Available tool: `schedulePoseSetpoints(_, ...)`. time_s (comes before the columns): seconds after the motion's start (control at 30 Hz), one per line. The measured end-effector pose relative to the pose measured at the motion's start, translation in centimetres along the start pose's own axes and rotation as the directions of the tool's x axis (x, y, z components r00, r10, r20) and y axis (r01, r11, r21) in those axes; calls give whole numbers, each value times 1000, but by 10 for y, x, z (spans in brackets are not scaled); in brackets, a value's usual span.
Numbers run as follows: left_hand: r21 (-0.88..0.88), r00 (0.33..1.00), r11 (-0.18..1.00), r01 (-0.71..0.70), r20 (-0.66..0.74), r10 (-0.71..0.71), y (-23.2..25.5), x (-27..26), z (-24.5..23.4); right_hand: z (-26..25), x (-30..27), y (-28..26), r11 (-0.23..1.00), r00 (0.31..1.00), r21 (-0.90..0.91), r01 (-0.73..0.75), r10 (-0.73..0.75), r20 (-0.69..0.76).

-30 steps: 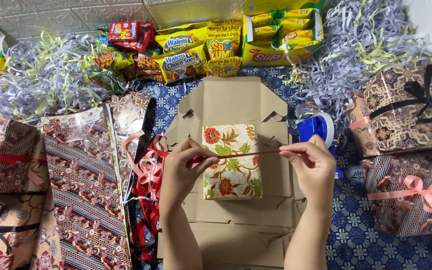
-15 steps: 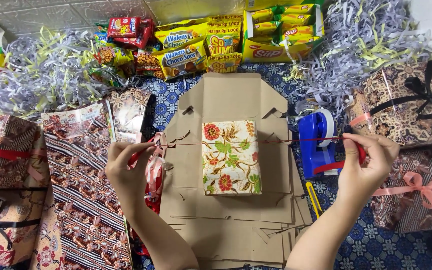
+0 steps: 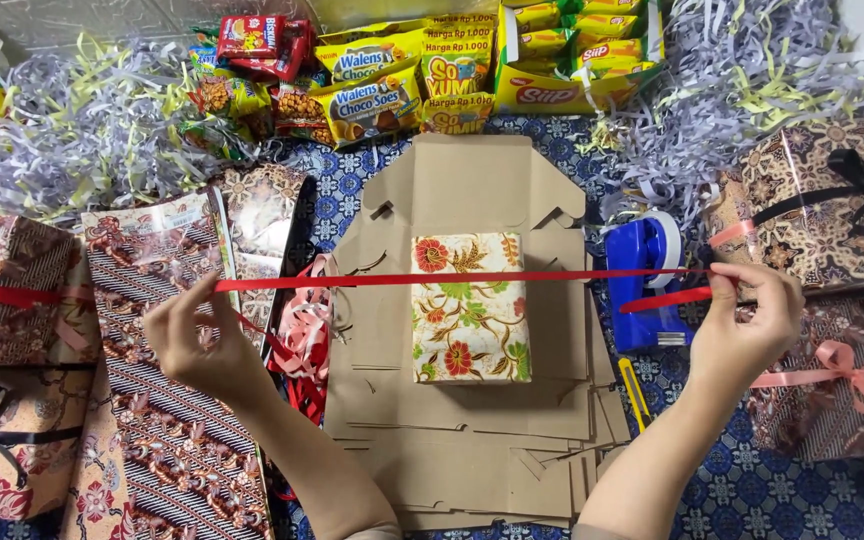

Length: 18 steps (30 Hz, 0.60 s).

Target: Tying a decorative red ribbon around a small gift box with a floral pattern.

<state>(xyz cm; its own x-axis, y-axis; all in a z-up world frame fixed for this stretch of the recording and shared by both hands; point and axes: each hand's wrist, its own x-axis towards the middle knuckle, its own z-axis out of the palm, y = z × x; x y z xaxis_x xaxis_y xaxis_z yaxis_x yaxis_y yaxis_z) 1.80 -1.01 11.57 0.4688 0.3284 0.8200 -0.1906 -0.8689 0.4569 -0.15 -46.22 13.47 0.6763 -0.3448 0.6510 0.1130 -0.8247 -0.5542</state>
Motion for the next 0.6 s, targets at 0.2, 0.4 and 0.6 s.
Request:
schedulePoseSetpoints(0.2, 38, 958, 984, 173, -240, -159, -2, 3, -7, -3, -3, 12, 996, 987, -85, -1, -13, -163)
schedulePoseSetpoints(0.4, -288, 927, 933, 217, -239, -290, 12, 4, -9, -3, -2, -1, 891, 966, 428, -152, 225, -126)
schedulePoseSetpoints(0.6, -277, 971, 935, 221, -31, -239, 22, 14, -18, -1, -2, 19, 893, 971, 430, -130, 202, -127)
